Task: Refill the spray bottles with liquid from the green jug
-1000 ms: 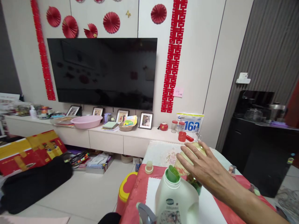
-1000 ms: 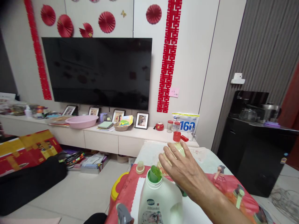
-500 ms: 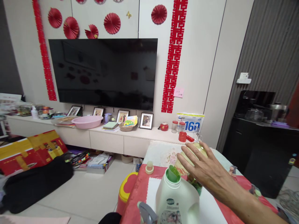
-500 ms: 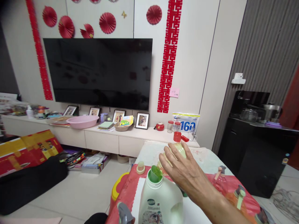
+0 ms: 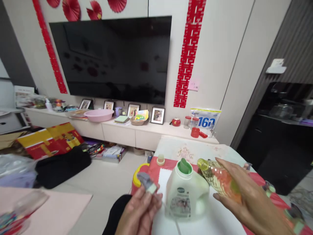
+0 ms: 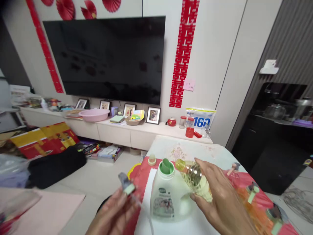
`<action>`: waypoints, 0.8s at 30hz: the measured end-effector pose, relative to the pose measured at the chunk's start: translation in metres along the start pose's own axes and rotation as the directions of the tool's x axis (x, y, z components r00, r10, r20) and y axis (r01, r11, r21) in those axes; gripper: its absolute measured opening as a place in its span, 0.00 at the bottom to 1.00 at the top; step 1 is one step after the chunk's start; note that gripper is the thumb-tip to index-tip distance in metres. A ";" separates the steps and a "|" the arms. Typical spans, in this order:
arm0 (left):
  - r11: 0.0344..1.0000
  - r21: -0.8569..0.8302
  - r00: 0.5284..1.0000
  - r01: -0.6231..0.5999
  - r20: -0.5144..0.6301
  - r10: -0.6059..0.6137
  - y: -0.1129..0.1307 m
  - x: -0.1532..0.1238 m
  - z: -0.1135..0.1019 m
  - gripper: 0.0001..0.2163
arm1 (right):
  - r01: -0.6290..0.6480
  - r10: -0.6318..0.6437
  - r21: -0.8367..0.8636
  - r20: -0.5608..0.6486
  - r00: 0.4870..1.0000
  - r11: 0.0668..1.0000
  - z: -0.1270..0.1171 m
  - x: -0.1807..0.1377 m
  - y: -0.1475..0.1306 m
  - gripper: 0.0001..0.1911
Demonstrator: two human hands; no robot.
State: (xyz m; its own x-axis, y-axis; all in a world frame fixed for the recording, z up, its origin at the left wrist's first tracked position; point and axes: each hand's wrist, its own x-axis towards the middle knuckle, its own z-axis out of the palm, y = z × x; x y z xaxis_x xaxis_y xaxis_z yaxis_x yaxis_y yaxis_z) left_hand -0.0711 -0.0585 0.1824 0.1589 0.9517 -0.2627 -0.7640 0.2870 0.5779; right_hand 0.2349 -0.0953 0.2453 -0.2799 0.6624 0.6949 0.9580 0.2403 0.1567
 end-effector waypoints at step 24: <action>0.942 -0.077 0.943 -0.325 0.048 0.330 0.018 0.000 0.035 0.16 | -0.300 0.237 0.287 0.236 0.943 0.910 0.024 -0.077 -0.094 0.34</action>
State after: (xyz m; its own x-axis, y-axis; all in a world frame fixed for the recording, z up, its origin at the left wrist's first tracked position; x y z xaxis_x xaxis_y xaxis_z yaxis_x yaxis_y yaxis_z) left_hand -0.0634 -0.0491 0.2197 -0.0717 0.9972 -0.0198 -0.8201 -0.0476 0.5703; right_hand 0.1652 -0.1521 0.1600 -0.0520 0.8484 0.5269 0.9372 0.2236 -0.2676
